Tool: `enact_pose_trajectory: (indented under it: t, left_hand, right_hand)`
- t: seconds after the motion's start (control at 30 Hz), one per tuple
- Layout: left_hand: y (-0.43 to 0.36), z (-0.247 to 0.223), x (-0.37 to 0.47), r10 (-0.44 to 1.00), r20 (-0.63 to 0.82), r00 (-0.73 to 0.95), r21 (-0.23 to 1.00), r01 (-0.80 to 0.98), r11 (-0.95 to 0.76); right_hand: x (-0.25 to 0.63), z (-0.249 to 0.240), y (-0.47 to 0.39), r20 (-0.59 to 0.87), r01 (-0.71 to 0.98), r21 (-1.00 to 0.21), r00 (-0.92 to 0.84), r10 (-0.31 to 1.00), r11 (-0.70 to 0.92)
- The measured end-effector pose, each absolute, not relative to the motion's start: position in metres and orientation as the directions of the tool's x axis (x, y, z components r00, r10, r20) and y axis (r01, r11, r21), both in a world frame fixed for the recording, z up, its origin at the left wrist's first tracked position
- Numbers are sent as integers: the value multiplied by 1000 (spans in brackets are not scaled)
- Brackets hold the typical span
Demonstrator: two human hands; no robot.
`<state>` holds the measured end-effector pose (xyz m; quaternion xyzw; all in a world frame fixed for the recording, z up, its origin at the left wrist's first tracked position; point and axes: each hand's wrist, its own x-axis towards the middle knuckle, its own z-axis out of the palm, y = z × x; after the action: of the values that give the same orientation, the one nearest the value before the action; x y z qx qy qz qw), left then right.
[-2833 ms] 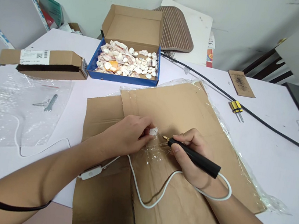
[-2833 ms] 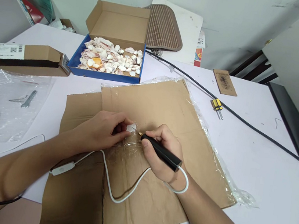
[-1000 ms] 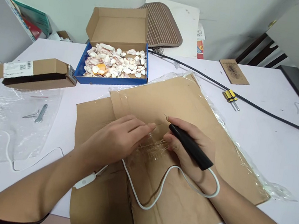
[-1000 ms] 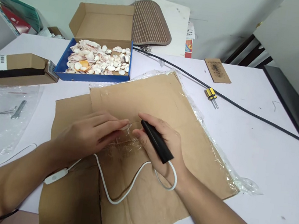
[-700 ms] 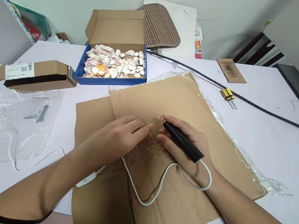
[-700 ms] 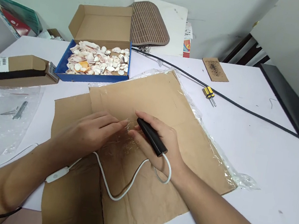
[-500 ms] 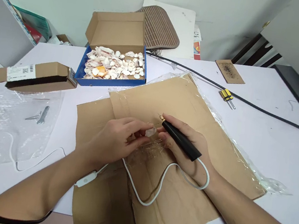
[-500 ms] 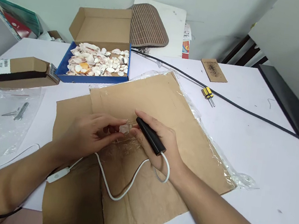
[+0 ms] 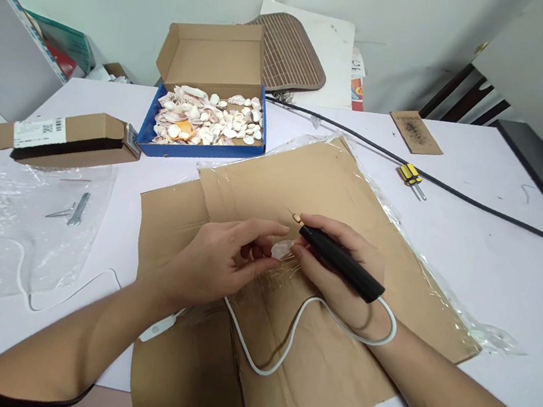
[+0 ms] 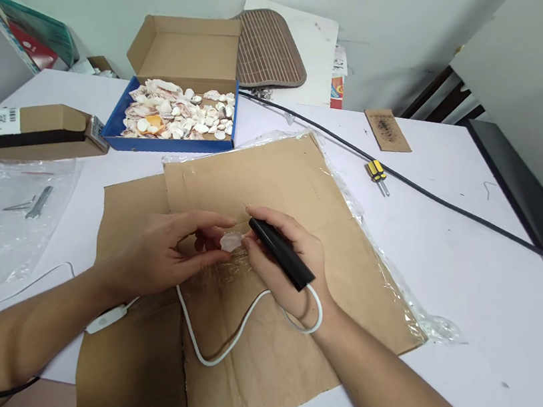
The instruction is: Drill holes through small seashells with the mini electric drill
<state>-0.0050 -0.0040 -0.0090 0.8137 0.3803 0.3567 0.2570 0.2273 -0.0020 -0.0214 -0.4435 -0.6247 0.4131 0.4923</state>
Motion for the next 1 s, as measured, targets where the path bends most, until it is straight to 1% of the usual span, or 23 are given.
enact_pose_trajectory:
  t: [0.27,0.5,0.8,1.0]
  left_hand:
    - [-3,-11,-4,750,444,491,611,446,-654]
    - [-2,-12,-4,735,459,498,592,446,-672]
    - [-2,-12,-4,758,438,483,623,446,-643]
    - [-3,-6,-4,820,323,473,689,476,-546]
  right_hand:
    - [226,-19,-3,192,148,-967,-116,975,208]
    - [226,-20,-3,178,142,-970,-124,976,195]
    - [227,-21,-1,139,156,-975,-130,982,159]
    - [227,-21,-1,125,159,-976,-162,979,151]
